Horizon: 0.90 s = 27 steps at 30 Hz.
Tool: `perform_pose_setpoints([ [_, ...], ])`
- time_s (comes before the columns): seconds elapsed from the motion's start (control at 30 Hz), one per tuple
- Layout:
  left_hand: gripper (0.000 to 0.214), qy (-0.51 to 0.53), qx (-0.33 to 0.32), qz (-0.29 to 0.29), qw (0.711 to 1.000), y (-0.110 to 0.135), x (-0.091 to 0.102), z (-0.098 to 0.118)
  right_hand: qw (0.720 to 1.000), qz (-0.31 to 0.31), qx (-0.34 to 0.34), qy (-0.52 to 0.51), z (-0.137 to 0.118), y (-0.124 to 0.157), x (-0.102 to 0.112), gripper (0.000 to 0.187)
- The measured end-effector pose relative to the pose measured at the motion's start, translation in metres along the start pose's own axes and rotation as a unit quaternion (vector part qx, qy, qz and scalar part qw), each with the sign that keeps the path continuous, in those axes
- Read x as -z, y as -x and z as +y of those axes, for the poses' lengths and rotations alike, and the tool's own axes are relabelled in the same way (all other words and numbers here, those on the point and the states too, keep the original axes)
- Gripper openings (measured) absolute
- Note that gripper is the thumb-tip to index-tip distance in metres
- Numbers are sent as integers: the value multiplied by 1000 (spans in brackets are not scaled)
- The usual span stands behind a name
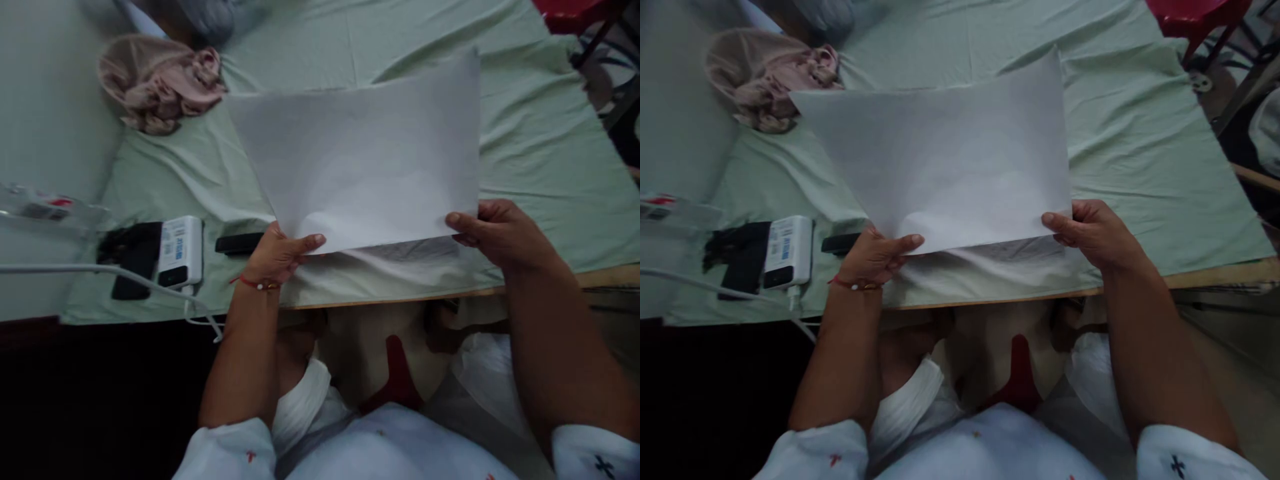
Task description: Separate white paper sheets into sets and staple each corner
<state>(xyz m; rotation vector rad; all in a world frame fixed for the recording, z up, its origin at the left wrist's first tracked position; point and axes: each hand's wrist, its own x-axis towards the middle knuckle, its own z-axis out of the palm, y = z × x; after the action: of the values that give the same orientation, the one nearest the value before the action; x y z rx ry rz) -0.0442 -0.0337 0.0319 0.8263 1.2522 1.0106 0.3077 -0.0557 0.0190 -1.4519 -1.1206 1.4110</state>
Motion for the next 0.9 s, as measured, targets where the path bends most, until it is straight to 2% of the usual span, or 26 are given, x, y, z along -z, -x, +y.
perform_pose_setpoints([
  [0.17, 53, -3, 24, 23, 999, 1, 1, 5, 1000, -21, 3, 22, -3, 3, -2, 47],
  [0.43, 57, 23, 22, 46, 998, 2, 1, 10, 995, -57, 4, 87, -3, 1, -1, 47],
  [0.5, 53, 16, 24, 41, 999, 3, 3, 8, 996, -66, -16, 58, -1, 0, 0, 44],
  [0.57, 48, -2, 29, 21, 999, 3, 6, 4, 997, -59, -47, -16, 0, 0, -1, 43],
  [0.7, 44, -24, 27, -18, 999, 3, 6, -4, 982, 8, -110, -152, -2, -1, -9, 50],
  [0.8, 42, -35, 29, -39, 998, 3, 1, -9, 973, 42, -125, -188, -4, -2, -18, 54],
  [0.9, 40, -51, 32, -53, 997, 1, -3, -11, 975, 53, -109, -189, -4, -2, -24, 53],
])
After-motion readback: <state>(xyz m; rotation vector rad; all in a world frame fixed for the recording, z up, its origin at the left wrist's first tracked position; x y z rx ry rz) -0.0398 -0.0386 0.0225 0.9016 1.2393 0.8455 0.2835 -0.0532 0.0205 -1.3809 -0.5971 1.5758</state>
